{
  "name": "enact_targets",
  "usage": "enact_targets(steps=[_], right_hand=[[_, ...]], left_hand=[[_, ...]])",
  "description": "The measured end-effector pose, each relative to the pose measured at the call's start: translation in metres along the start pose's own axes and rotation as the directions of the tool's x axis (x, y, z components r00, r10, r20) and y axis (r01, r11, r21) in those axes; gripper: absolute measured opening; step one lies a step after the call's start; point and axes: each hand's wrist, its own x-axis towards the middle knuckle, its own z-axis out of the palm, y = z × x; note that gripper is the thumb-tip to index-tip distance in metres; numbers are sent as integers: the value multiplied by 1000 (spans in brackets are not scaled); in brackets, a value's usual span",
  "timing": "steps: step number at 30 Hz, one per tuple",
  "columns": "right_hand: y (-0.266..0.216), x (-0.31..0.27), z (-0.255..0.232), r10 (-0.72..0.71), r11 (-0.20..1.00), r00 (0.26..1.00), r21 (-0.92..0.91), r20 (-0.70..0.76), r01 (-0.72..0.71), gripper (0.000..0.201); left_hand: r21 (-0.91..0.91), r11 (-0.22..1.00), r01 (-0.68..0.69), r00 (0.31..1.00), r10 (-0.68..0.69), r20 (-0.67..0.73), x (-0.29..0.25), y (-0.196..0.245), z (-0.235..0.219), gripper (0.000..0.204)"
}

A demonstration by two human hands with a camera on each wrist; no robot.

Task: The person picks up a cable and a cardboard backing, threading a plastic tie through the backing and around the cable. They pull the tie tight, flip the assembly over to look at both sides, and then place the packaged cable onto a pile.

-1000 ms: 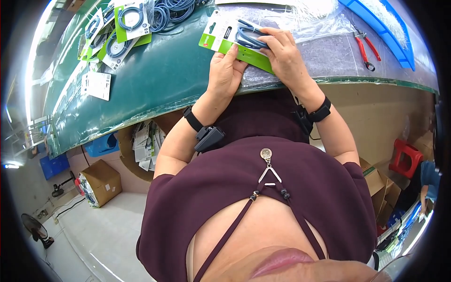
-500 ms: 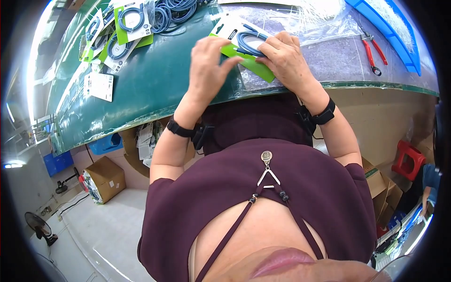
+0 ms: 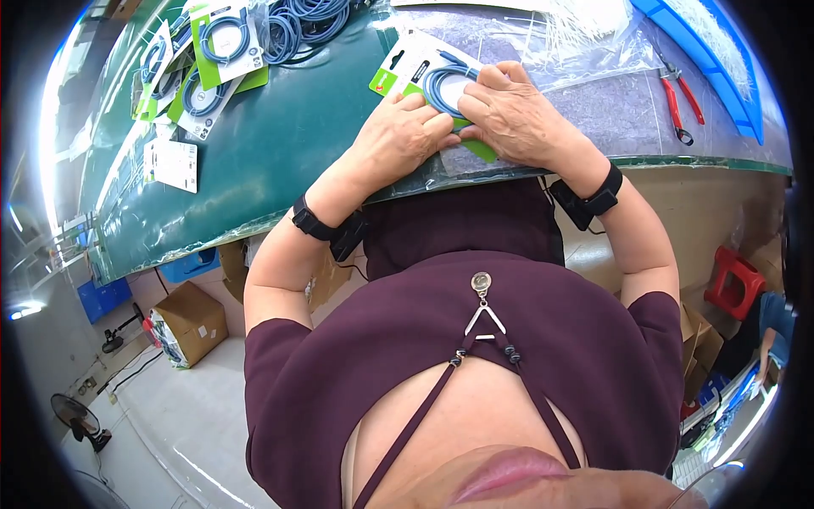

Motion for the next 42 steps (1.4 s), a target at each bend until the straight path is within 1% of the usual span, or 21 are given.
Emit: enact_targets(steps=[9, 12, 13, 14, 16, 17, 19, 20, 25, 29, 31, 32, 33, 34, 35, 36, 37, 38, 40, 41, 42], right_hand=[[5, -3, 3, -24, 1000, 999, 11, -23, 24, 20], [6, -7, 1, 81, 994, 995, 83, -64, -76, 18], [5, -8, 0, 84, 994, 994, 80, -64, -78, 18], [5, -9, -1, 86, 994, 995, 66, -51, -82, 18], [4, -8, -2, 89, 995, 995, 42, -33, -88, 17], [3, -7, -1, 91, 995, 995, 43, -37, -89, 17], [2, -5, 0, 87, 996, 994, 35, -62, -85, 19], [2, -5, -1, 84, 996, 994, 27, -73, -82, 20], [-18, -2, 5, 172, 981, 961, -45, -218, -186, 26], [-25, 2, 18, 208, 963, 905, -82, -370, -255, 26], [-19, -2, 12, 344, 936, 839, 220, -421, -274, 24], [-18, -4, 11, 413, 893, 805, 365, -427, -264, 24], [-16, -6, 9, 408, 895, 807, 364, -428, -259, 24], [-13, -9, 7, 470, 846, 781, 463, -410, -266, 23], [-10, -11, 4, 531, 786, 754, 557, -386, -269, 23], [-9, -12, 2, 588, 717, 727, 644, -355, -266, 23], [-9, -12, 2, 582, 722, 729, 641, -360, -260, 23], [-10, -13, 3, 532, 786, 738, 565, -414, -251, 23], [-12, -14, 7, 422, 889, 748, 397, -513, -229, 23], [-14, -15, 6, 419, 890, 747, 396, -517, -225, 23], [-17, -15, 4, 418, 882, 755, 426, -505, -203, 23]], left_hand=[[-44, 999, 22, 1000, -22, 9, -8, -9, -7, 23], [-249, 956, 155, 979, -183, -91, -6, -12, -13, 28], [-250, 956, 152, 979, -180, -92, -6, -12, -12, 28], [-301, 941, 153, 949, -225, -221, -5, -11, -10, 31], [-394, 909, 134, 832, -319, -454, -4, -13, -7, 39], [-391, 911, 133, 834, -316, -452, -1, -14, -9, 39], [-127, 992, 21, 947, -61, -314, 9, -15, -13, 42], [-1, 998, -59, 974, 58, -219, 14, -17, -13, 43], [-195, 976, -96, 975, 53, -216, 15, -37, 13, 40], [-231, 971, -56, 955, -16, -298, 9, -26, 3, 32], [-425, 898, 117, 870, -299, -393, -6, -6, -9, 27], [-523, 832, 185, 798, -438, -415, -13, 3, -14, 24], [-520, 834, 186, 795, -438, -419, -19, 10, -18, 24], [-704, 639, 310, 803, -572, -166, -25, 16, -24, 24], [-808, 395, 437, 773, -625, 113, -29, 20, -28, 24], [-819, 128, 559, 706, -592, 389, -30, 22, -30, 25], [-821, 133, 555, 707, -596, 381, -25, 23, -27, 25], [-889, -141, 436, 707, -557, 436, -15, 25, -20, 27], [-759, -638, 129, 746, -442, 498, 0, 25, -9, 30], [-763, -633, 129, 747, -444, 495, 0, 23, -6, 30], [-740, -667, 85, 806, -391, 445, 0, 22, -2, 31]])
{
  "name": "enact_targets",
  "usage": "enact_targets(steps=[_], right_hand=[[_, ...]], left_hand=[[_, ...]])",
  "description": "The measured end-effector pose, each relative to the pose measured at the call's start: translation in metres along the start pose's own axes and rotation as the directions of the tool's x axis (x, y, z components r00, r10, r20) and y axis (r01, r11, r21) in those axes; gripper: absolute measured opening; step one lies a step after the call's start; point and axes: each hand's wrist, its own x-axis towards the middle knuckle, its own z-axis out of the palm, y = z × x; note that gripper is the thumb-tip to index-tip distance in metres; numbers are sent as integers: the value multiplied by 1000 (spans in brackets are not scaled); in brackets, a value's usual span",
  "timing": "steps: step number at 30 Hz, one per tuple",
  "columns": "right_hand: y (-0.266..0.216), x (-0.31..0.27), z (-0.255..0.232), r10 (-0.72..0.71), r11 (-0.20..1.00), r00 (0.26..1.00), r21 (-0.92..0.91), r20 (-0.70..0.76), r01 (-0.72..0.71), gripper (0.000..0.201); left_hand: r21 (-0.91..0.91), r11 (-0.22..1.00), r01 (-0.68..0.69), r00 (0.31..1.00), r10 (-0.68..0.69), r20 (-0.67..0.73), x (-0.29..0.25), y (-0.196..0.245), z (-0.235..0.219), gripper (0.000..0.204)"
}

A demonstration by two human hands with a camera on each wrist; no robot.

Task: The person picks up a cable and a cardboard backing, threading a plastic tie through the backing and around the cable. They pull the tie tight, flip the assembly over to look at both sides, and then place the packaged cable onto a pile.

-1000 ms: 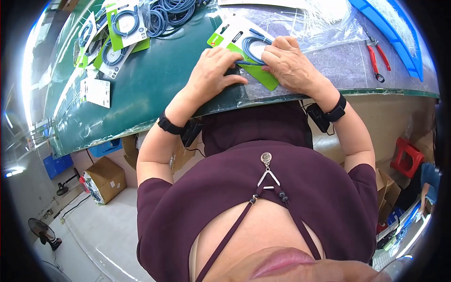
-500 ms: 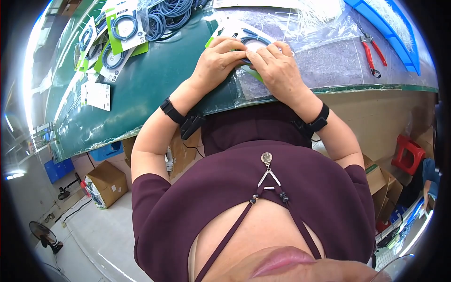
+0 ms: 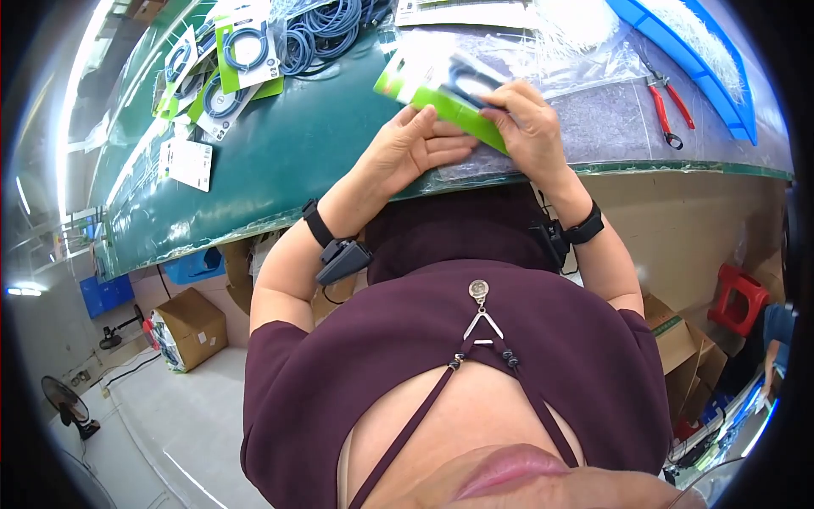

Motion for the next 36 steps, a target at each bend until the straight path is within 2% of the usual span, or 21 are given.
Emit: enact_targets(steps=[2, 3, 4, 6, 10, 11, 14, 15, 18, 22, 27, 31, 34, 35, 36], right_hand=[[-6, -4, -5, 8, 997, 1000, 74, 26, -10, 24], [-7, -6, -7, 7, 997, 1000, 71, 17, -9, 24], [-8, -7, -9, -46, 999, 998, 30, 38, 45, 25], [-11, -10, -11, -147, 988, 985, -42, 95, 152, 27], [-11, -22, -11, -206, 964, 962, -129, 180, 231, 39], [-13, -21, -15, -200, 966, 964, -130, 176, 224, 39], [-23, 0, -30, -282, 906, 938, -264, 203, 330, 54], [-22, 0, -28, -271, 911, 940, -262, 205, 320, 54], [-12, 8, -23, -373, 899, 826, -57, 422, 435, 66], [-6, 4, -19, -388, 909, 819, 32, 424, 415, 65], [-5, 3, -14, -357, 931, 816, 101, 456, 351, 63], [-3, 3, -9, -375, 919, 806, 74, 458, 386, 57], [-5, 6, -10, -407, 875, 827, -96, 389, 475, 53], [-6, 7, -10, -410, 873, 824, -94, 391, 479, 53], [-9, 7, -10, -362, 891, 873, -154, 326, 427, 52]], left_hand=[[-119, 993, 0, 983, 22, 184, 5, -5, -2, 34], [-111, 994, 4, 982, 18, 190, 7, -6, -4, 34], [54, 997, -61, 989, 53, 138, 9, -6, -5, 35], [375, 913, -161, 987, 155, 47, 8, -6, -4, 37], [326, 930, -171, 979, 199, -55, 7, -21, -2, 38], [327, 931, -163, 980, 191, -55, 6, -22, 0, 38], [381, 913, -144, 974, 200, -111, 0, -22, 11, 39], [378, 916, -133, 975, 190, -117, -3, -23, 14, 39], [410, 909, -78, 991, 116, -69, -9, -17, 19, 40], [359, 929, -91, 995, 103, -15, -11, -19, 6, 43], [379, 919, -107, 991, 129, -33, -13, -26, -6, 44], [359, 925, -128, 987, 155, -49, -11, -27, -8, 44], [417, 891, -179, 974, 220, -52, -7, -23, -6, 39], [416, 891, -182, 973, 224, -53, -5, -23, -4, 39], [357, 909, -216, 963, 259, -77, -2, -24, 0, 36]])
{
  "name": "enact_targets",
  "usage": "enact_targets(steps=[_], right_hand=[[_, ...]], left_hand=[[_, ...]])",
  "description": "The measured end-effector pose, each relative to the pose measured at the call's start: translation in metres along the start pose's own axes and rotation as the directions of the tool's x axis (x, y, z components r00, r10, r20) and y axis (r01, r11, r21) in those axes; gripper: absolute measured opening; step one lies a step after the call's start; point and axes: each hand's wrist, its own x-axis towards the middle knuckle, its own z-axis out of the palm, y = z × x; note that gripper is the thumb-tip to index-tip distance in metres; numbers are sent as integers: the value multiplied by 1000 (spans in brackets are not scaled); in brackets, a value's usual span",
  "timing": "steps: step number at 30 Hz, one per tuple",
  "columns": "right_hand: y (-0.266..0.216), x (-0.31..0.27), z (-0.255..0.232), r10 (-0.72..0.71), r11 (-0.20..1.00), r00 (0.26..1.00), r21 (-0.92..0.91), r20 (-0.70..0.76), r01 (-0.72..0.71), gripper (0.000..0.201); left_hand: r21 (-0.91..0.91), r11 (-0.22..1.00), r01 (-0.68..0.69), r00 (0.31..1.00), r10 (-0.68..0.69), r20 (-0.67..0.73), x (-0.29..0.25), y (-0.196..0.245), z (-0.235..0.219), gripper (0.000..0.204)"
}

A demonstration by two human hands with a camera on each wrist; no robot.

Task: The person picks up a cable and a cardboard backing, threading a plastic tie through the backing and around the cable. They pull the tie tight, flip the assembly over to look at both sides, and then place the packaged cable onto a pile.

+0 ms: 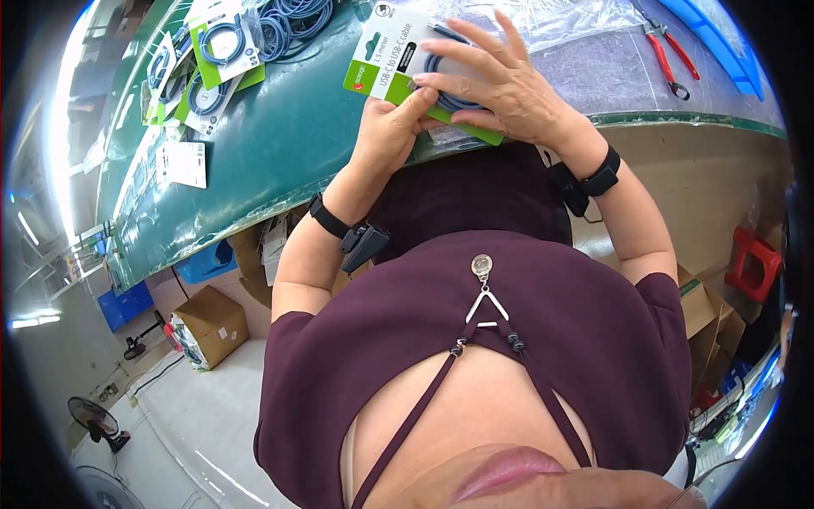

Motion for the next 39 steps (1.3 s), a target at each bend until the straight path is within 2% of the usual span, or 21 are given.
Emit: enact_targets(steps=[2, 3, 6, 11, 14, 18, 23, 27, 35, 39], right_hand=[[-7, 2, -2, 141, 987, 982, -60, -129, -150, 51], [-12, 2, -1, 138, 988, 982, -57, -127, -147, 51], [-24, 0, 6, 246, 959, 959, -110, -142, -262, 45], [-21, -2, 18, 159, 969, 949, -141, -271, -202, 32], [-18, -2, 20, 205, 977, 931, 8, -303, -212, 23], [-12, -2, 24, 285, 957, 915, 140, -286, -254, 21], [-11, 0, 23, 272, 962, 913, 69, -303, -264, 22], [-10, -5, 25, 254, 967, 923, 45, -288, -251, 22], [-20, -2, 27, 286, 957, 911, 45, -297, -285, 24], [-21, -5, 27, 203, 974, 928, -30, -313, -223, 27]], left_hand=[[-127, 990, -52, 996, 43, -76, 4, -1, 6, 31], [-128, 990, -55, 996, 45, -81, 4, -2, 6, 31], [-146, 979, -144, 988, 134, -75, 8, -4, 6, 26], [-242, 958, -156, 987, 143, -71, 4, -2, 12, 23], [-244, 958, -151, 988, 135, -79, 3, -1, 12, 23], [-300, 943, -142, 989, 121, -86, 3, -3, 10, 22], [-327, 928, -180, 980, 139, -144, 3, -8, 18, 22], [-209, 969, -134, 986, 109, -126, 1, -16, 14, 23], [-331, 931, -153, 986, 120, -117, 1, -20, 21, 23], [-374, 910, -178, 982, 141, -122, 2, -20, 17, 24]])
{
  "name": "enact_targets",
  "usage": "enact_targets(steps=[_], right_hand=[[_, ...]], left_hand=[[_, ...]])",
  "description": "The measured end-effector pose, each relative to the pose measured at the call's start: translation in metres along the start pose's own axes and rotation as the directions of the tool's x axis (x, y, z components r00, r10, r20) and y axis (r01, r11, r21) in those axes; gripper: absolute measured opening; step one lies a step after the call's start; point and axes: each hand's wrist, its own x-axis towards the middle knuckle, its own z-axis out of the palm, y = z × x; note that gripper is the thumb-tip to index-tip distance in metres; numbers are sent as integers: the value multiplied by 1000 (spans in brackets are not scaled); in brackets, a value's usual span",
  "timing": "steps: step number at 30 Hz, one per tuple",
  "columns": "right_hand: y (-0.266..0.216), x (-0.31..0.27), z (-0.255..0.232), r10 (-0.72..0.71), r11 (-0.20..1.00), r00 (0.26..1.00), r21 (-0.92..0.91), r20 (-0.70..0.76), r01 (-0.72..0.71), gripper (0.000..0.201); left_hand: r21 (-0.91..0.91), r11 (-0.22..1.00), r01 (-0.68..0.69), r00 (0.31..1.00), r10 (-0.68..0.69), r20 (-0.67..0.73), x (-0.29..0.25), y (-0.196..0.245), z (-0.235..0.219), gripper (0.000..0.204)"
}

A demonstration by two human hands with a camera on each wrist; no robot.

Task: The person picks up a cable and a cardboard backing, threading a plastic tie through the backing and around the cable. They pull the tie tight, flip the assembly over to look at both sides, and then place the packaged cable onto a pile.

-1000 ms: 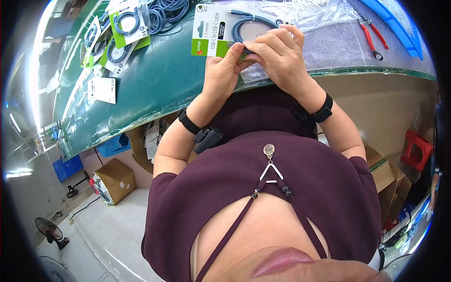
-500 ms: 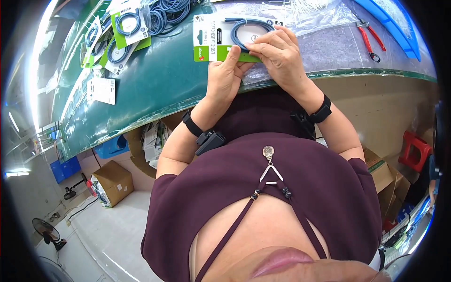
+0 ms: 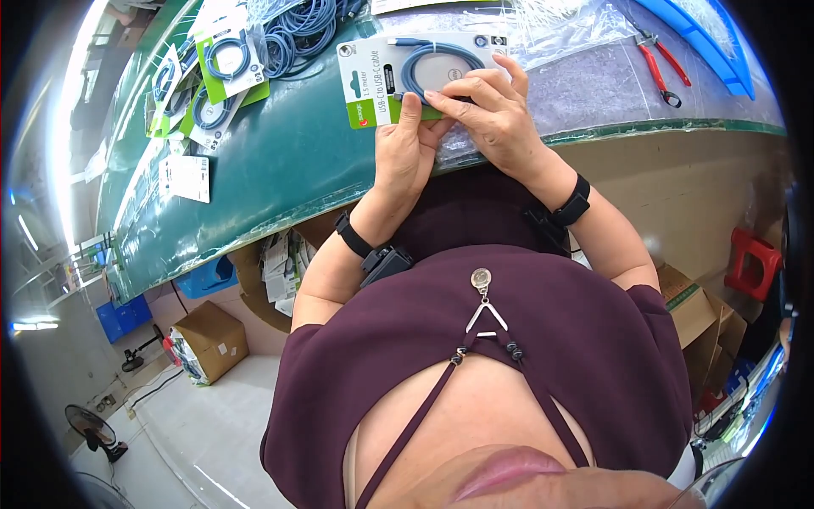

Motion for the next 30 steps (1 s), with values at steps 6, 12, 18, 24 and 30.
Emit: enact_targets(steps=[6, 12, 18, 24, 30], right_hand=[[1, -2, -3, 11, 1000, 997, -2, 70, -11, 24], [38, 19, -48, 131, 988, 990, 93, -58, -125, 24], [51, 28, -43, 118, 983, 991, 133, 59, -125, 23], [81, 57, -28, 329, 804, 932, 472, 154, -362, 23], [127, 78, -33, 416, 890, 891, 119, 182, -440, 11]], left_hand=[[74, 997, 10, 999, -8, -32, -1, 0, -5, 25], [154, 988, 13, 995, 3, -102, -2, 6, -2, 28], [160, 987, -8, 999, 15, -46, 3, 6, 0, 31], [138, 990, -31, 997, 40, -69, 13, 25, -5, 32], [33, 971, -237, 956, 239, -172, 41, 77, -20, 36]])
